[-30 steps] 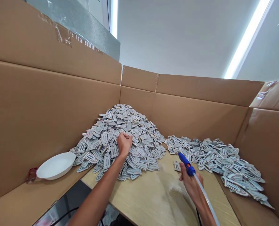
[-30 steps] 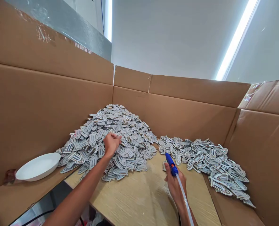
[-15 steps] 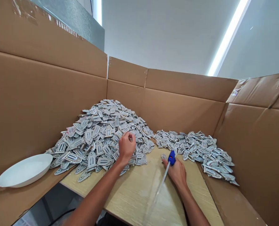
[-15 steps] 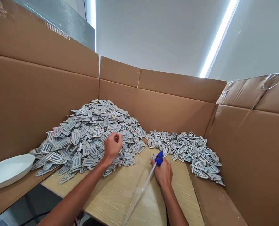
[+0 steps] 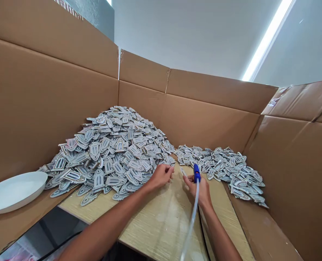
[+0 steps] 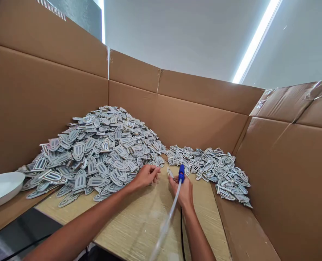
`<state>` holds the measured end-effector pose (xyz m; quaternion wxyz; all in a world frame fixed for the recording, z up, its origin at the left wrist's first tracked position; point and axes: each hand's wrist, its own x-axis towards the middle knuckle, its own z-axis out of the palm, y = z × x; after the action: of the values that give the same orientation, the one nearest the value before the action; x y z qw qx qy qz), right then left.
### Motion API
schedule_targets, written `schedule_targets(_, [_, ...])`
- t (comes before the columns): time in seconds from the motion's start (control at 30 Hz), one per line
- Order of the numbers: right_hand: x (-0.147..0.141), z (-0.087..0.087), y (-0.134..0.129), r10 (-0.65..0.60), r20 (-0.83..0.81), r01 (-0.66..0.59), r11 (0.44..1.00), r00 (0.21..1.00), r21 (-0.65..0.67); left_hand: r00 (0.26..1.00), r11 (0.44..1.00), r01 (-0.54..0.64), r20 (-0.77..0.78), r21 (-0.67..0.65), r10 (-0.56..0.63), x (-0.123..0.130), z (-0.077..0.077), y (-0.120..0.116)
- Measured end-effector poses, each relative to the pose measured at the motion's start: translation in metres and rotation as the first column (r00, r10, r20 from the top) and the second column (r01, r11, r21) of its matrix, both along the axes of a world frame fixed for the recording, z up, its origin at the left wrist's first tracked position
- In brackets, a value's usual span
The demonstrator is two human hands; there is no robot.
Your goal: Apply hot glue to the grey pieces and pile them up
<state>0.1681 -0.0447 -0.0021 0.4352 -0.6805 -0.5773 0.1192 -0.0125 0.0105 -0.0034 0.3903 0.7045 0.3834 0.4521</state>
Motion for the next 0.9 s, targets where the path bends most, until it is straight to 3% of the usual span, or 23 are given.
schedule_targets(0.1, [-0.01,0.0,-0.009,0.154,-0.161,-0.139,0.985,0.975,0.097,0.995,0.995,0.093,0.022,-0.041,-0.092,0.003,0.006,-0.007])
schedule_targets(0.2, [-0.019,0.002,-0.017,0.254,-0.147,-0.234,0.962,0.956,0.139,0.991,0.991,0.122,0.061,-0.057,-0.119,0.007,0.009,-0.012])
schedule_targets(0.33, [-0.02,0.01,-0.029,0.355,-0.026,-0.355,0.935,0.935,0.01,0.988,0.995,-0.087,0.123,-0.049,0.093,0.002,0.013,-0.007])
schedule_targets(0.47, [-0.013,0.017,-0.042,0.52,-0.009,-0.509,0.832,0.854,-0.22,0.93,0.95,-0.311,0.212,0.012,0.301,-0.014,0.02,0.005])
schedule_targets(0.67, [-0.017,0.017,-0.052,0.628,-0.032,-0.604,0.731,0.777,-0.32,0.866,0.883,-0.456,0.282,0.107,0.413,-0.031,0.031,0.009])
schedule_targets(0.9, [-0.033,0.012,-0.055,0.634,0.003,-0.599,0.732,0.773,-0.325,0.788,0.825,-0.557,0.374,0.097,0.489,-0.045,0.04,0.013])
